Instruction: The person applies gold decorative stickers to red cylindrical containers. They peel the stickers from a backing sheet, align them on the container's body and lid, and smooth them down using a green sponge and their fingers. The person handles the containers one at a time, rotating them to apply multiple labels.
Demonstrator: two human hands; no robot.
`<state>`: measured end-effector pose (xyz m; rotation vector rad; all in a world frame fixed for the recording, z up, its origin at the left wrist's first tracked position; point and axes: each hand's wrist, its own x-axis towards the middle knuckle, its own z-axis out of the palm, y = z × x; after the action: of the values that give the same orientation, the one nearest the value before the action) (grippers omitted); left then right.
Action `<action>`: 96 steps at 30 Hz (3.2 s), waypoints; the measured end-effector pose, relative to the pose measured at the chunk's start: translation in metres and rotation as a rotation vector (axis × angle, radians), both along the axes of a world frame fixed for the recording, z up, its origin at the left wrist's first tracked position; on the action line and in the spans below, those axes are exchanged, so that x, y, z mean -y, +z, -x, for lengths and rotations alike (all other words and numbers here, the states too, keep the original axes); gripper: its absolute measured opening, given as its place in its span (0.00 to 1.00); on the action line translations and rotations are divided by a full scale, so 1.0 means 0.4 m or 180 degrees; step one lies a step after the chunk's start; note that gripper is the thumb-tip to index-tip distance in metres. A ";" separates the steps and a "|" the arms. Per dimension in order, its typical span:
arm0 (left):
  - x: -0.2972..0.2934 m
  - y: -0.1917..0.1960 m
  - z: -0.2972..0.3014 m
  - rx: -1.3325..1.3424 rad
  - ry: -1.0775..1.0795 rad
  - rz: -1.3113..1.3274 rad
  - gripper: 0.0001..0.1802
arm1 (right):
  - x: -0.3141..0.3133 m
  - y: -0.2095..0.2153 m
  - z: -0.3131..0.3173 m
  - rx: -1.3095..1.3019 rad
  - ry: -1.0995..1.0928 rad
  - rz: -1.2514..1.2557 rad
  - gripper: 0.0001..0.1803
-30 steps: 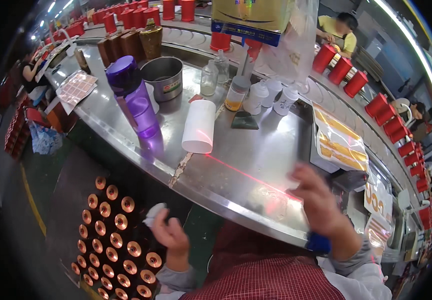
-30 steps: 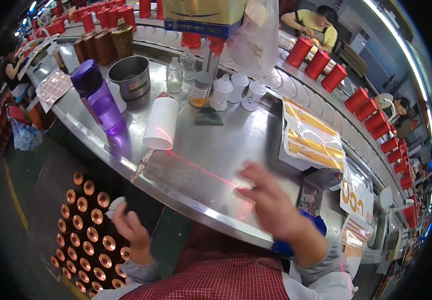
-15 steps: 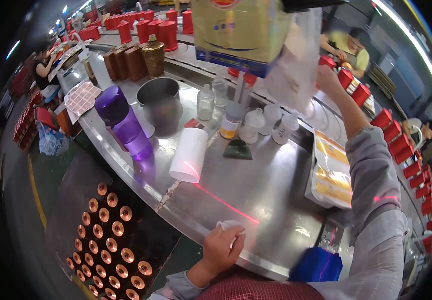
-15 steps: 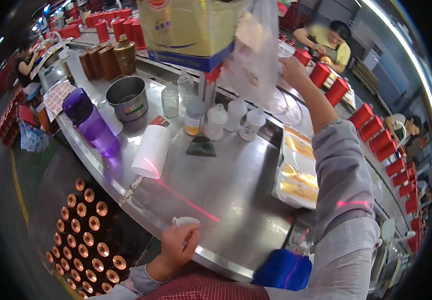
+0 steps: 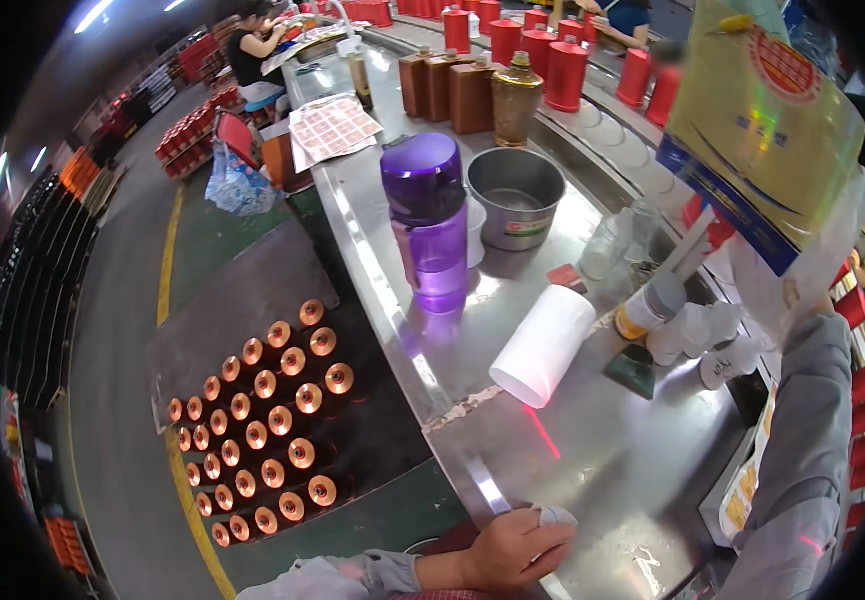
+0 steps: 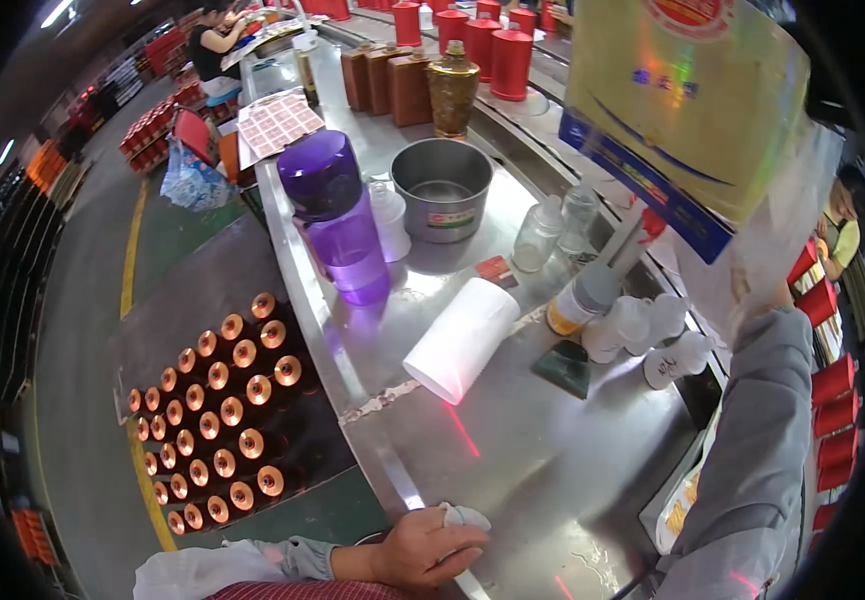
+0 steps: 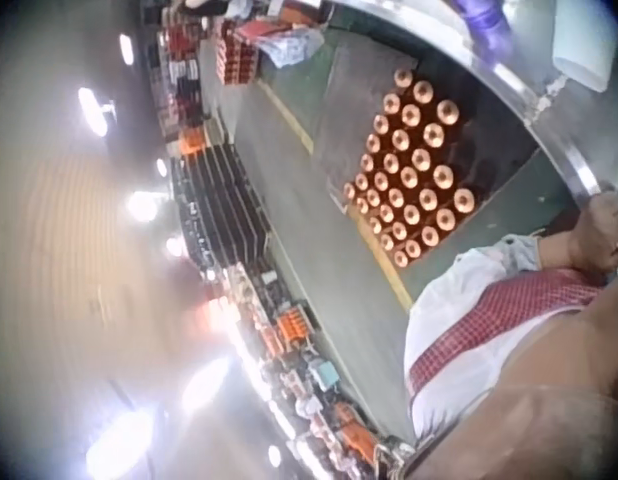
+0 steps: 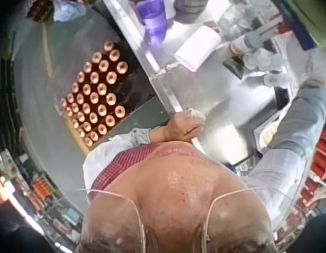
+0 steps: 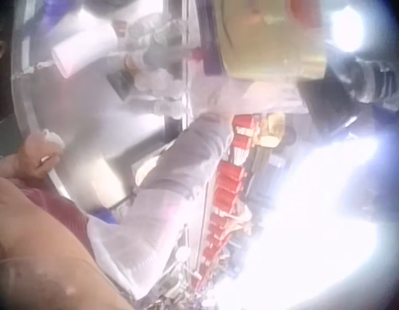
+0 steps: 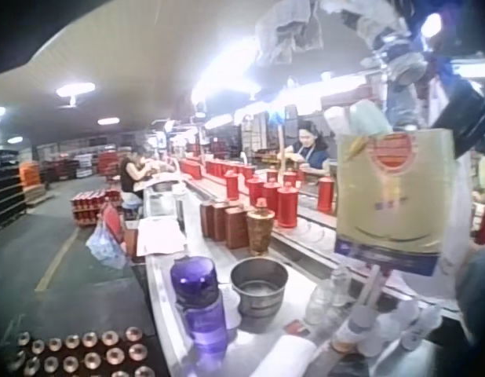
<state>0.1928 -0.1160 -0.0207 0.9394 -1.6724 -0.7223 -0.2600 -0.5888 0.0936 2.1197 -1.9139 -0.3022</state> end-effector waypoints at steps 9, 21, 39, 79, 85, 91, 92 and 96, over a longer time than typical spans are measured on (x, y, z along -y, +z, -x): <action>-0.012 -0.010 0.010 0.0074 0.0113 -0.0045 0.11 | 0.097 -0.058 0.102 -0.0191 -0.0034 0.0291 0.14; -0.013 0.002 0.011 0.0036 0.0249 0.0089 0.09 | 0.161 -0.117 0.215 -0.0190 0.0209 0.1068 0.14; 0.003 0.022 0.061 0.0440 0.0165 -0.0203 0.26 | -0.958 0.317 0.152 0.1447 0.0980 0.1674 0.10; -0.182 0.090 0.381 -0.0056 -0.0857 0.0218 0.55 | -1.391 -0.114 -0.256 0.3926 0.0925 0.0220 0.40; -0.018 0.123 0.363 -0.0332 -0.1394 0.0418 0.66 | -1.407 -0.108 -0.246 0.4245 0.0974 0.0019 0.42; -0.066 0.118 0.397 -0.0187 -0.1189 0.0480 0.56 | -1.428 -0.101 -0.250 0.4313 0.0818 -0.0226 0.45; -0.084 0.115 0.404 -0.0225 -0.1043 0.0465 0.57 | -1.434 -0.107 -0.253 0.4332 0.0824 -0.0266 0.46; -0.106 0.105 0.416 -0.0816 -0.1048 -0.0020 0.60 | -1.453 -0.101 -0.268 0.4230 0.0697 -0.0168 0.45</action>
<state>0.0264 -0.0735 0.0212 0.5514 -1.6103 -1.0229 -0.1530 -0.0075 0.0532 2.7969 -2.0687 1.4502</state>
